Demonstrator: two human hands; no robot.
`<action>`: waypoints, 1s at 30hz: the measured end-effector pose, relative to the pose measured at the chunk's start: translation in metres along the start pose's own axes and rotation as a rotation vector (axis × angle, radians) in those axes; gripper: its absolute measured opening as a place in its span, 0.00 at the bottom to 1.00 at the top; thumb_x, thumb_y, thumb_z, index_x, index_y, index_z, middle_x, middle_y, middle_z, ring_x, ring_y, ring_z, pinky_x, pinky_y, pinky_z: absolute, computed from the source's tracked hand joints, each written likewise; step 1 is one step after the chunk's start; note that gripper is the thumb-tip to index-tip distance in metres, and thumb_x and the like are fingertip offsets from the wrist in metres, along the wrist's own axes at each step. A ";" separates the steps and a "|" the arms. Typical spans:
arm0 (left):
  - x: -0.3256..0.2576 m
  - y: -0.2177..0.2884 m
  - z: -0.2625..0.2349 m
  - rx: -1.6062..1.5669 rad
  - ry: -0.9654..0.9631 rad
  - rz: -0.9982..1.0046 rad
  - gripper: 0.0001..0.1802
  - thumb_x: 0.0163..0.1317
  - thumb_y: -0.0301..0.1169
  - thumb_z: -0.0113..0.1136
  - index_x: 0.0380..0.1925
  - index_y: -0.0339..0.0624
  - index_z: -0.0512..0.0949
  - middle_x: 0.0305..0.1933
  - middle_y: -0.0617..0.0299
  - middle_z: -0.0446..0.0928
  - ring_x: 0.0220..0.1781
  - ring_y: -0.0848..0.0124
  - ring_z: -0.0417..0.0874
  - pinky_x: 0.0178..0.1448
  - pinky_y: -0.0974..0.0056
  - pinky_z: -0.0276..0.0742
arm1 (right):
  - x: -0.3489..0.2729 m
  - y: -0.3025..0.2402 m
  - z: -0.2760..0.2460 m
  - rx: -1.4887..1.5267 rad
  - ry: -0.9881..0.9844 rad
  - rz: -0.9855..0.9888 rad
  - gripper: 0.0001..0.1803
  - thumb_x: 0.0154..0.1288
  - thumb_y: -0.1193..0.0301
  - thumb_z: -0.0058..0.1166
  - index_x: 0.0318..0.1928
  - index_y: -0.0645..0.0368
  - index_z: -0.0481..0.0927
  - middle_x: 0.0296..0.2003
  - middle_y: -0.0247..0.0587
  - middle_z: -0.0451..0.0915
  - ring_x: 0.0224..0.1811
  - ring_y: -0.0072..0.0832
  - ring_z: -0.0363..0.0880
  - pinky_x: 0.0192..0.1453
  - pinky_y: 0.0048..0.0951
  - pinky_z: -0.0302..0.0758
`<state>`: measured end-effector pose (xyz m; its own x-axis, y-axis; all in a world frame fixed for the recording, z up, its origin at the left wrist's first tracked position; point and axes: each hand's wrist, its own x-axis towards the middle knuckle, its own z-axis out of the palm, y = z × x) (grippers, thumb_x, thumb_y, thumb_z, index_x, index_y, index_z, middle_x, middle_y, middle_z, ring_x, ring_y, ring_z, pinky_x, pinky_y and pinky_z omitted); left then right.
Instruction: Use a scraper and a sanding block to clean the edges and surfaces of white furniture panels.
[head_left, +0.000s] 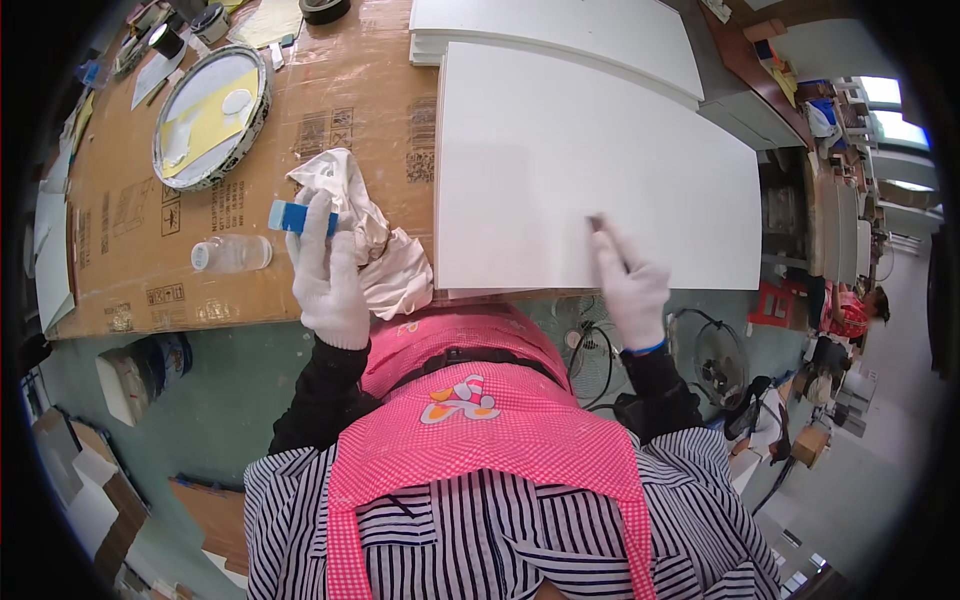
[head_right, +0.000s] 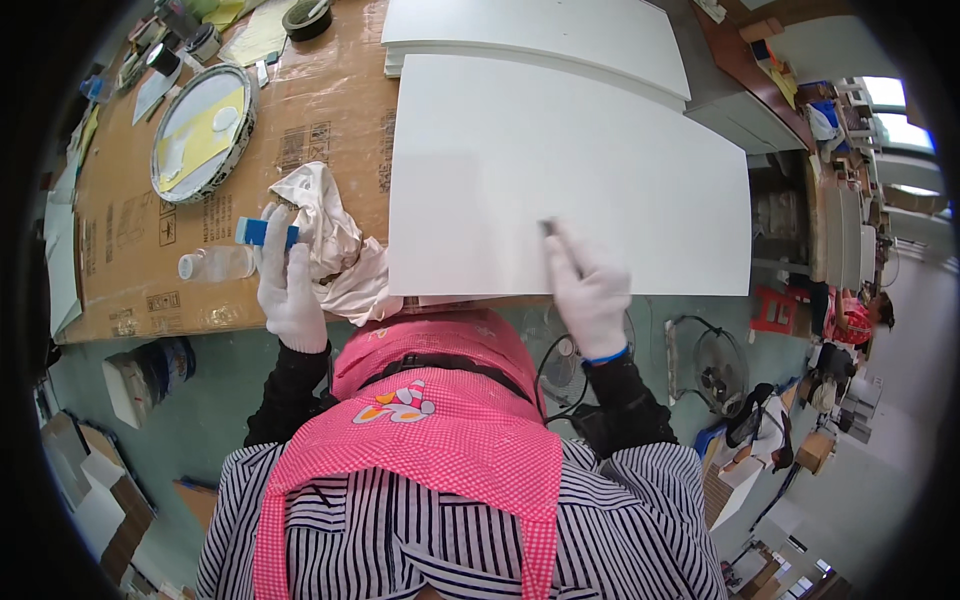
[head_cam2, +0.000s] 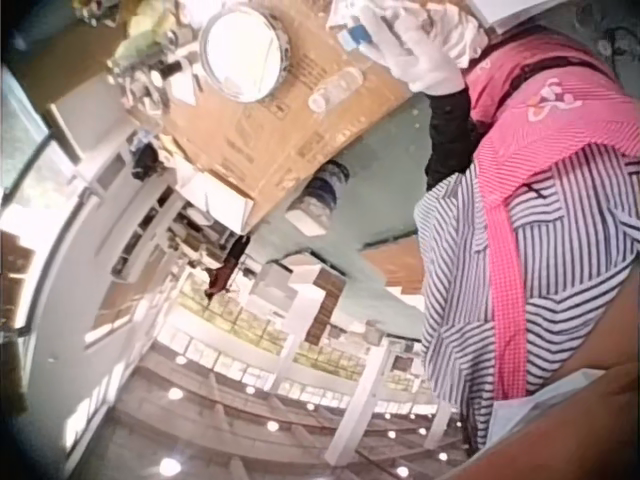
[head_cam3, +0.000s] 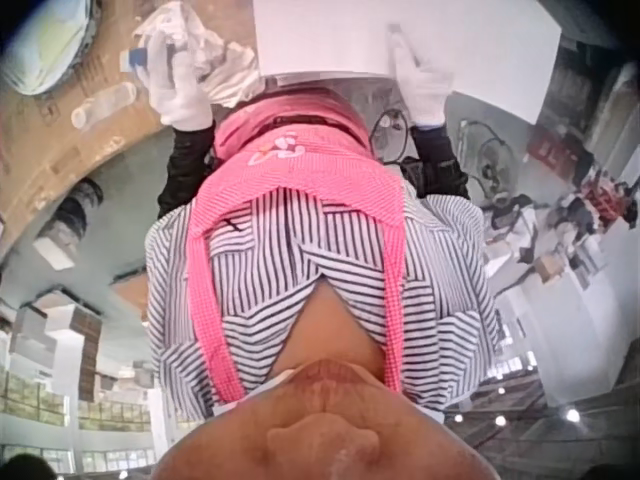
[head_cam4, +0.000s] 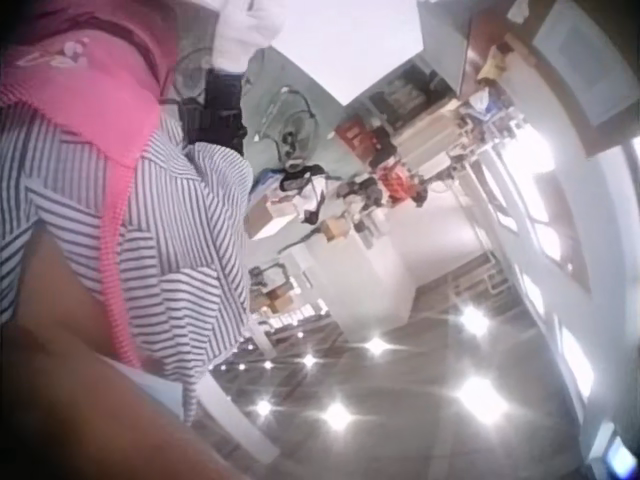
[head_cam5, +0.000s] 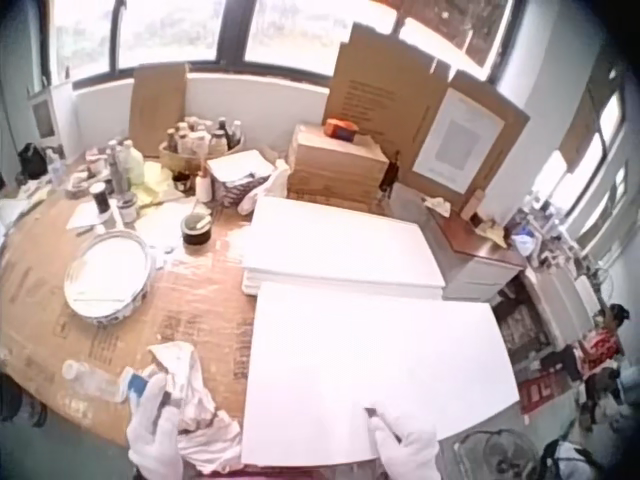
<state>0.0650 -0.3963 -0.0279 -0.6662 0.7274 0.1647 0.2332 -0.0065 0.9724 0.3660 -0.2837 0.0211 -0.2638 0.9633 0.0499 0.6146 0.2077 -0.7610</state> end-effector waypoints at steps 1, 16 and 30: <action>0.001 -0.001 -0.001 -0.045 0.002 -0.040 0.25 0.69 0.21 0.53 0.66 0.37 0.74 0.73 0.47 0.64 0.71 0.59 0.69 0.72 0.59 0.68 | 0.006 0.010 -0.002 0.064 0.135 0.176 0.17 0.67 0.76 0.58 0.55 0.60 0.85 0.39 0.49 0.87 0.37 0.32 0.88 0.41 0.31 0.82; -0.003 0.006 -0.016 0.044 -0.012 0.027 0.23 0.69 0.20 0.54 0.64 0.37 0.76 0.73 0.45 0.64 0.74 0.55 0.67 0.73 0.57 0.66 | 0.089 -0.019 0.042 -0.228 0.187 -0.101 0.15 0.70 0.65 0.58 0.52 0.54 0.88 0.36 0.47 0.88 0.33 0.39 0.88 0.39 0.34 0.82; -0.002 -0.005 -0.018 0.096 0.015 -0.036 0.22 0.70 0.21 0.53 0.64 0.36 0.76 0.73 0.47 0.66 0.73 0.58 0.68 0.73 0.59 0.66 | 0.063 -0.021 0.040 -0.261 -0.006 -0.190 0.12 0.70 0.70 0.58 0.51 0.56 0.87 0.39 0.44 0.88 0.38 0.37 0.88 0.43 0.34 0.83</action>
<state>0.0522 -0.4099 -0.0304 -0.6859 0.7153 0.1335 0.2756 0.0856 0.9574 0.3069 -0.2340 0.0143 -0.3963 0.9021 0.1708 0.7237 0.4214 -0.5465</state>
